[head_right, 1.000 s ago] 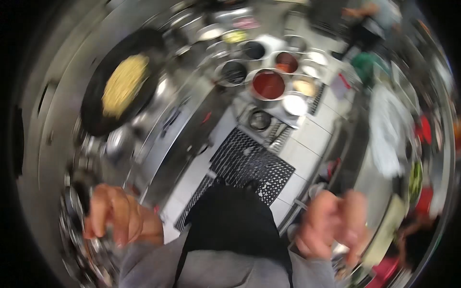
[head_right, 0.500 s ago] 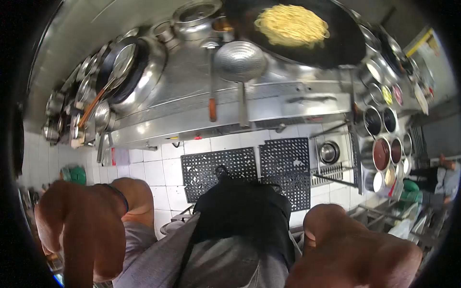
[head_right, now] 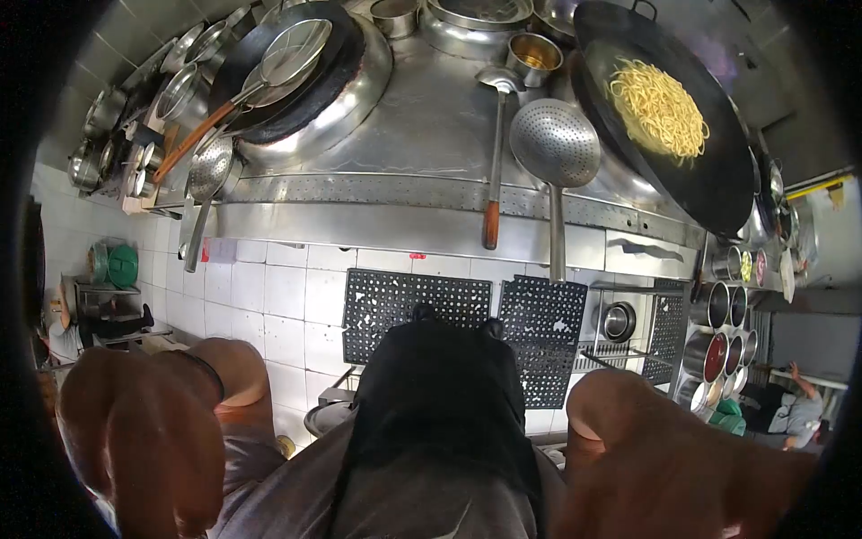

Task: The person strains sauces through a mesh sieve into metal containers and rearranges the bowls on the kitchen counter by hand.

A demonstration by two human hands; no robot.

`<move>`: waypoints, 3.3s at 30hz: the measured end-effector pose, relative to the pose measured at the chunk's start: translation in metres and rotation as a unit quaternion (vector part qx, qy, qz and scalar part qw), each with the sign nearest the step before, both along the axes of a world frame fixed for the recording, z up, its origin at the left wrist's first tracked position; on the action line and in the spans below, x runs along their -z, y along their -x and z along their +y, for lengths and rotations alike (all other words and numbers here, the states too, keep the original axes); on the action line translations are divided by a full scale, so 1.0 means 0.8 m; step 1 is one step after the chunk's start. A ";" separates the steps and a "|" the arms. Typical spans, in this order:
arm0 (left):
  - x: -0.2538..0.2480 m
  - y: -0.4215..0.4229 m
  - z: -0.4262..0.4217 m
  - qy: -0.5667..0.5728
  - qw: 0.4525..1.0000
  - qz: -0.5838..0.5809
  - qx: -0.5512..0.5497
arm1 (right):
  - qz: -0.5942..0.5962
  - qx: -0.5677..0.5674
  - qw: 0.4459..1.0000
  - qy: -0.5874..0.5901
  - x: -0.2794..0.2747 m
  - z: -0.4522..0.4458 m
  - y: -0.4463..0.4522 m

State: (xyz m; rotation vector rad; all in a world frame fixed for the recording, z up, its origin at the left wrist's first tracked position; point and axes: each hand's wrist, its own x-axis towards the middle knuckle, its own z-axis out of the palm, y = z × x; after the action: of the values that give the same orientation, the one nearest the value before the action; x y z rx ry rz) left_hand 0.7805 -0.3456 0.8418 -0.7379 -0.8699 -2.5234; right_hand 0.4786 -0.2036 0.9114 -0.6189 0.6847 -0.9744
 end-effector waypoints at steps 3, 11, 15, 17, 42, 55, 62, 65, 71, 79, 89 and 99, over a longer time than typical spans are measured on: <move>0.006 -0.006 -0.020 -0.001 1.000 0.006 -0.002 | 0.108 0.078 0.953 0.272 0.013 -0.021 -0.004; 0.006 0.015 -0.065 0.002 0.999 0.003 -0.036 | 0.244 0.284 0.820 0.433 0.126 -0.130 0.035; -0.012 0.038 -0.074 0.027 0.997 -0.011 -0.076 | 0.500 0.291 0.783 0.229 0.312 -0.318 0.104; -0.023 0.051 -0.077 0.036 0.994 -0.024 -0.097 | 0.599 0.331 0.705 0.188 0.425 -0.406 0.174; -0.020 -0.037 -0.208 0.032 0.987 0.016 -0.158 | 0.762 0.354 0.452 0.301 0.488 -0.496 0.160; 0.004 -0.056 -0.261 0.009 0.995 0.055 -0.087 | 0.844 0.224 0.488 0.009 0.531 -0.333 0.014; 0.014 -0.057 -0.280 0.000 0.992 0.077 -0.097 | 0.763 0.296 0.575 -0.015 0.621 -0.255 0.070; 0.035 -0.061 -0.289 -0.033 0.985 0.079 -0.152 | 0.708 0.239 0.658 -0.093 0.523 -0.268 0.062; 0.178 0.083 -0.375 0.095 0.797 -0.325 -0.501 | 0.612 0.325 0.711 0.120 0.501 -0.379 0.102; 0.429 0.227 -0.340 0.467 0.427 -0.548 -0.546 | 0.466 0.334 0.819 0.028 0.405 -0.624 0.149; 0.479 0.134 -0.344 0.414 0.435 -0.548 -0.582 | 0.661 0.213 0.719 0.033 0.410 -0.600 0.175; 0.442 0.199 -0.347 0.492 0.422 -0.490 -0.583 | 0.470 0.202 0.857 -0.066 0.376 -0.633 0.187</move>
State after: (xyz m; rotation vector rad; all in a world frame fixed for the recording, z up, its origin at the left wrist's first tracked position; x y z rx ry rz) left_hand 0.6216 -0.6233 0.4879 1.0962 -2.1397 -0.6486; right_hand 0.3286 -0.7097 0.6104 -0.8460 1.8001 -0.9624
